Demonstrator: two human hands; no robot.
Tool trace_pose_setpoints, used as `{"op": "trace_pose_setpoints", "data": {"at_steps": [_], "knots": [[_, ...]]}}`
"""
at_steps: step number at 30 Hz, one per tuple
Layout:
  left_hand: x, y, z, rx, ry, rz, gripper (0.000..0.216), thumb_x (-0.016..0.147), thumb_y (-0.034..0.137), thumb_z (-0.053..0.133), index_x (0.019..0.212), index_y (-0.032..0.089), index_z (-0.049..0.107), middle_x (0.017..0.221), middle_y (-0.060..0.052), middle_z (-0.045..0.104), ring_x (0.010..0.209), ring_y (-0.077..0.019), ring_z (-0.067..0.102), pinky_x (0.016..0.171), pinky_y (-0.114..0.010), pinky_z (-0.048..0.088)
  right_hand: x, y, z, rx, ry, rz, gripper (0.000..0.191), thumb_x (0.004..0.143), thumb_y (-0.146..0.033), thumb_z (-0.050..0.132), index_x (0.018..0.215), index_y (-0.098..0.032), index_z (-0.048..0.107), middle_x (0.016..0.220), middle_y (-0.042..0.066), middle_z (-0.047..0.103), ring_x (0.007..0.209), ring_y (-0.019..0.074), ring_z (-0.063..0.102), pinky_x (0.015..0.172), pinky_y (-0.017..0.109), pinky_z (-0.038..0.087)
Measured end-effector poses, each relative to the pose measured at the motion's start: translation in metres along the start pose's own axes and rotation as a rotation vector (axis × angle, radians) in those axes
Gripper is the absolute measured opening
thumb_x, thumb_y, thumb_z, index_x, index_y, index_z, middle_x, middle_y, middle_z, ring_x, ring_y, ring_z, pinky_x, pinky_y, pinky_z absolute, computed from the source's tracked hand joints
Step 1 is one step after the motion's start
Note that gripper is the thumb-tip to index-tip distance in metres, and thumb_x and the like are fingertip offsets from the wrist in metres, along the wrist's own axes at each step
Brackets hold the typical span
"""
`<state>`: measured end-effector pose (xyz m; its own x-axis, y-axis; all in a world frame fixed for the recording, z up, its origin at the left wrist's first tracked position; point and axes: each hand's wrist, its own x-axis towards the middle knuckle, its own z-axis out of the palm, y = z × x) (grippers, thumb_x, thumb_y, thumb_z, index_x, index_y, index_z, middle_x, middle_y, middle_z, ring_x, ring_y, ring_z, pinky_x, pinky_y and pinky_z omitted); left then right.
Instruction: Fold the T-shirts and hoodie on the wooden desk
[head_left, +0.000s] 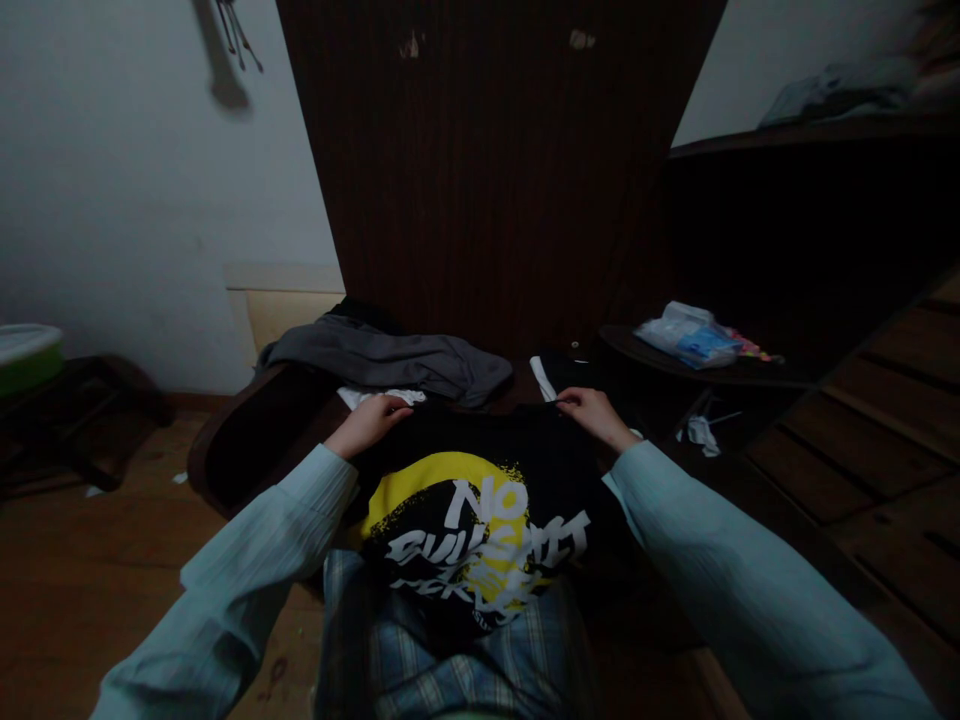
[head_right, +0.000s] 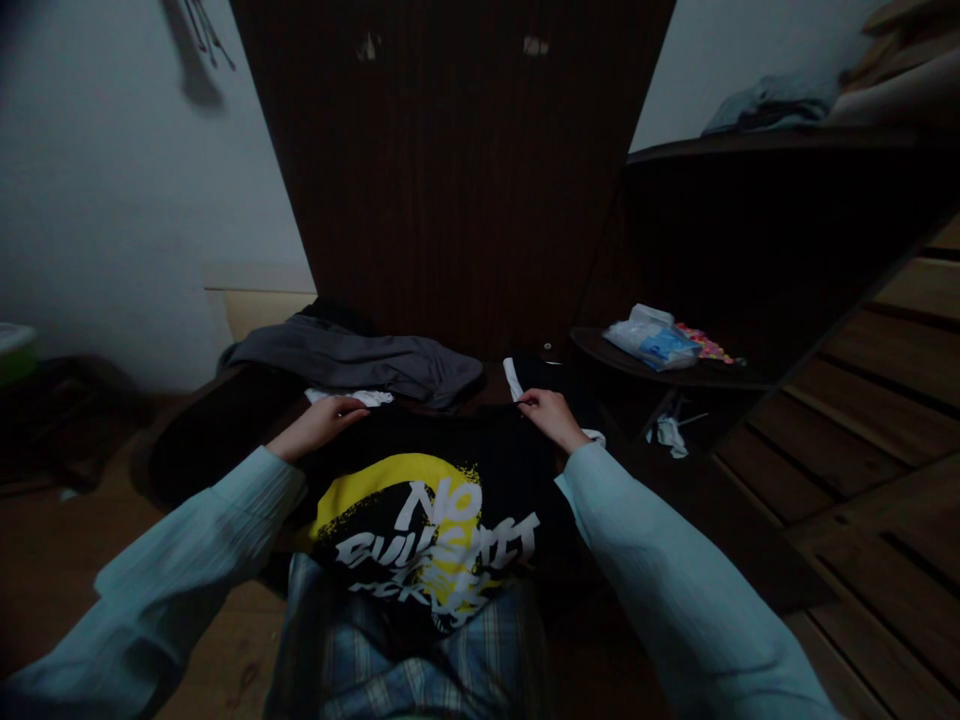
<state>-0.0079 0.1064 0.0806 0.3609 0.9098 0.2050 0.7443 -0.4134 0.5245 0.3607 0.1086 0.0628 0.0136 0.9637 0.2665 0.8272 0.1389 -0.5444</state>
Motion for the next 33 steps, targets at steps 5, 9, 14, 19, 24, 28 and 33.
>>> {"op": "trace_pose_setpoints", "data": {"at_steps": [5,9,14,19,24,28,33], "knots": [[0.007,0.003,-0.001,-0.112,0.294,-0.081,0.024,0.072,0.029,0.047,0.081,0.016,0.064,0.087,-0.006,0.067,0.084,-0.0209,0.059,0.079,-0.029,0.043,0.000,-0.007,0.003,-0.031,-0.035,-0.018,0.012,0.070,-0.021,0.055,0.072,-0.018,0.066,0.068,0.002,0.067,0.064,0.0147,0.060,0.060,0.023,0.043],[0.006,0.008,-0.002,-0.231,0.362,-0.114,0.026,0.072,0.023,0.042,0.087,0.015,0.062,0.088,-0.002,0.066,0.085,-0.0185,0.058,0.077,-0.027,0.044,0.003,-0.008,0.000,0.056,-0.031,-0.038,0.019,0.072,-0.033,0.055,0.071,-0.018,0.066,0.071,0.003,0.067,0.066,0.0159,0.059,0.058,0.024,0.042],[0.010,0.001,0.005,-0.115,0.292,-0.135,0.025,0.071,0.035,0.052,0.082,0.016,0.063,0.083,-0.004,0.066,0.078,-0.0200,0.059,0.073,-0.027,0.043,0.011,-0.005,0.005,0.126,-0.085,-0.049,0.017,0.071,-0.032,0.057,0.070,-0.018,0.066,0.072,0.001,0.068,0.070,0.0162,0.061,0.062,0.024,0.043],[0.022,-0.016,0.030,0.139,0.238,-0.136,0.022,0.079,0.029,0.045,0.086,0.016,0.061,0.088,-0.008,0.063,0.084,-0.0217,0.058,0.075,-0.030,0.042,0.015,-0.010,0.028,0.043,-0.114,0.064,0.009,0.073,-0.022,0.057,0.073,-0.017,0.065,0.072,0.002,0.067,0.060,0.0127,0.060,0.057,0.022,0.043],[0.023,-0.015,0.053,0.477,0.202,-0.039,0.023,0.075,0.015,0.045,0.093,0.015,0.060,0.100,-0.014,0.056,0.094,-0.0259,0.052,0.079,-0.035,0.041,0.010,-0.018,0.050,-0.002,-0.132,0.137,0.009,0.076,-0.016,0.054,0.079,-0.015,0.062,0.073,0.002,0.066,0.055,0.0094,0.060,0.058,0.020,0.044],[0.009,-0.009,0.054,0.462,0.044,0.114,0.025,0.077,0.015,0.043,0.097,0.018,0.058,0.100,-0.011,0.057,0.092,-0.0228,0.053,0.080,-0.033,0.042,0.001,-0.013,0.034,0.001,-0.078,0.050,0.012,0.072,-0.020,0.059,0.084,-0.017,0.061,0.081,0.003,0.067,0.072,0.0116,0.061,0.067,0.021,0.044],[-0.020,-0.017,0.045,0.274,-0.107,0.124,0.022,0.079,0.022,0.040,0.090,0.021,0.059,0.095,-0.007,0.059,0.091,-0.0204,0.056,0.082,-0.031,0.043,-0.033,0.020,-0.013,-0.092,-0.172,0.134,0.017,0.072,-0.034,0.058,0.068,-0.018,0.061,0.062,0.000,0.062,0.058,0.0127,0.056,0.054,0.022,0.039]]}}
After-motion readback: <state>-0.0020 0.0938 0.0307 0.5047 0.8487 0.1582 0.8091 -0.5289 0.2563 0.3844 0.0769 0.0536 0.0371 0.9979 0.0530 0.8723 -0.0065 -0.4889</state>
